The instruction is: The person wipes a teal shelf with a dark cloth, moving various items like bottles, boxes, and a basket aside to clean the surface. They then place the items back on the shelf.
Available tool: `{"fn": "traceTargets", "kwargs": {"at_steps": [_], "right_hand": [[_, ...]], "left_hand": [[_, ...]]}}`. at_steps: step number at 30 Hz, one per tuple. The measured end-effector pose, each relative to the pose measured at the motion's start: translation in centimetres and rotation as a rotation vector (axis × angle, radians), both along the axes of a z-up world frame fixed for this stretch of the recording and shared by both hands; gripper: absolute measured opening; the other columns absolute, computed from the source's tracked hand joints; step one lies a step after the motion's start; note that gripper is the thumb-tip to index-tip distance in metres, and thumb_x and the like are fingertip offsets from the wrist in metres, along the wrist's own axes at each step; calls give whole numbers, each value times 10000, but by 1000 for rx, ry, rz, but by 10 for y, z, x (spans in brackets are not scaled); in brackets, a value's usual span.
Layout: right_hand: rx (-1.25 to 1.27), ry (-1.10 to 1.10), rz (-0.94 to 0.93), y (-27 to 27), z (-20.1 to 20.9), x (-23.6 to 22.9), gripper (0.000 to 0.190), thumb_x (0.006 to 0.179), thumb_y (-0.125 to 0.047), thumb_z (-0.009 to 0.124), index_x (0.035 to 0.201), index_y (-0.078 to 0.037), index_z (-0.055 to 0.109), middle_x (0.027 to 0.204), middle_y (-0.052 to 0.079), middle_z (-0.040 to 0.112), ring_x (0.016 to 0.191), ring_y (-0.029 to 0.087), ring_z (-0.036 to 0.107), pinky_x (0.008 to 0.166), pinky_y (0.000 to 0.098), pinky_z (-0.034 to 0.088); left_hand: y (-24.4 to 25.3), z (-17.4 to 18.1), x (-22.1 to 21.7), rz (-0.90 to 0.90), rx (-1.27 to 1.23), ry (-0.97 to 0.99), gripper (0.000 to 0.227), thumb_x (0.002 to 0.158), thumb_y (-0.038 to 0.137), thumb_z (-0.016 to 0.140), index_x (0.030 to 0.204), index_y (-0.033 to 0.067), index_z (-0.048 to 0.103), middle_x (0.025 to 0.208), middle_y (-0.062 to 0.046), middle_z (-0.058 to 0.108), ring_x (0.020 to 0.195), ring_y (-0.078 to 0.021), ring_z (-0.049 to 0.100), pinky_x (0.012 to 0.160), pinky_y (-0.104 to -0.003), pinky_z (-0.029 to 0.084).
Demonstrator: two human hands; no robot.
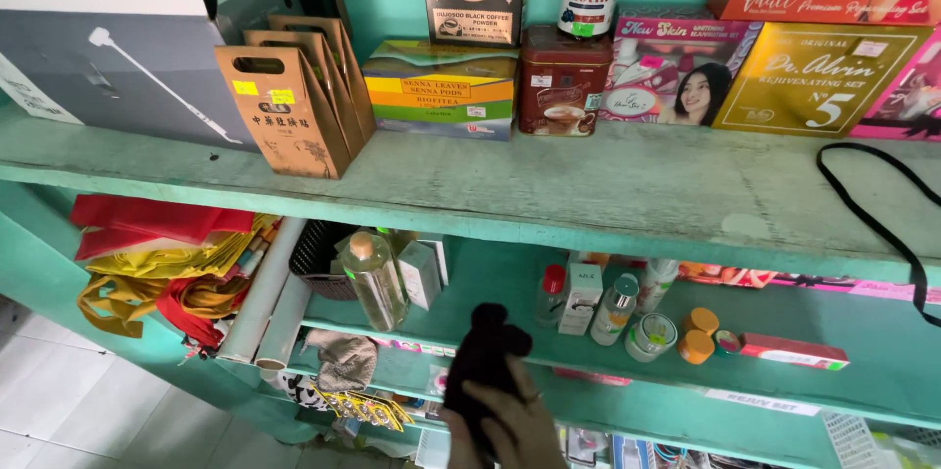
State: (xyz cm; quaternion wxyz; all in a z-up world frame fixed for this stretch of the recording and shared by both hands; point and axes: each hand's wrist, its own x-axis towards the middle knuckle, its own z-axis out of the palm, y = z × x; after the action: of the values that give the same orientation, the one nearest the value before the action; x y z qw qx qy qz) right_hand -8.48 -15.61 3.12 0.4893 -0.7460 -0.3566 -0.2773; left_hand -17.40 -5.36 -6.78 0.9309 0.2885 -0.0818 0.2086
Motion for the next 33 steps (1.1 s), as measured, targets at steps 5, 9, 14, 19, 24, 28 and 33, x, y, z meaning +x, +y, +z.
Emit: {"fn": "traceTargets", "kwargs": {"at_steps": [5,9,14,19,24,28,33], "right_hand": [[-73,-272,-30,8,-102,10,318,908,-175,705,1226,-176,699,1575,233,414,1490,415,392,1242,457,318],[-166,-83,21,-6,-75,7,493,917,-222,759,1384,-178,606,1584,208,431,1509,361,411,1228,386,358],[65,583,197,-2,1,19,709,843,-250,783,1464,-105,474,1529,266,388,1454,399,373,1172,408,296],[41,402,341,-34,-18,26,576,958,-132,751,1479,-151,509,1629,302,381,1540,485,375,1208,526,340],[-46,-166,212,-33,-57,26,457,959,-108,812,1375,-177,637,1579,271,484,1470,472,529,1190,528,466],[33,307,308,-34,-18,15,496,838,-113,810,1309,-137,658,1492,266,561,1384,453,512,1154,533,356],[119,302,175,-37,-61,4,413,860,-131,768,1268,-101,714,1418,222,672,1332,376,622,1172,435,448]], "left_hand": [[21,89,66,-149,-151,-52,949,1013,710,416,1576,-51,344,1500,-281,505,1318,-393,531,1110,-436,394],[23,115,69,-237,-208,-110,958,995,762,313,1572,-3,296,1503,-264,494,1321,-387,532,1118,-468,387],[21,165,63,-214,-117,179,853,956,637,406,1557,36,336,1490,-229,526,1323,-336,554,1115,-434,408],[29,144,71,-298,-20,123,611,945,279,545,1501,82,387,1442,-202,549,1308,-311,564,1090,-417,416],[50,150,64,84,707,311,464,946,156,631,1365,-16,531,1180,-171,699,1102,-209,665,964,-321,505],[62,130,61,208,877,536,378,998,231,665,1263,-37,632,887,-143,721,826,-159,638,730,-291,505],[69,139,69,131,859,584,514,958,283,610,1396,37,500,872,-121,722,773,-156,686,707,-309,560]]}}
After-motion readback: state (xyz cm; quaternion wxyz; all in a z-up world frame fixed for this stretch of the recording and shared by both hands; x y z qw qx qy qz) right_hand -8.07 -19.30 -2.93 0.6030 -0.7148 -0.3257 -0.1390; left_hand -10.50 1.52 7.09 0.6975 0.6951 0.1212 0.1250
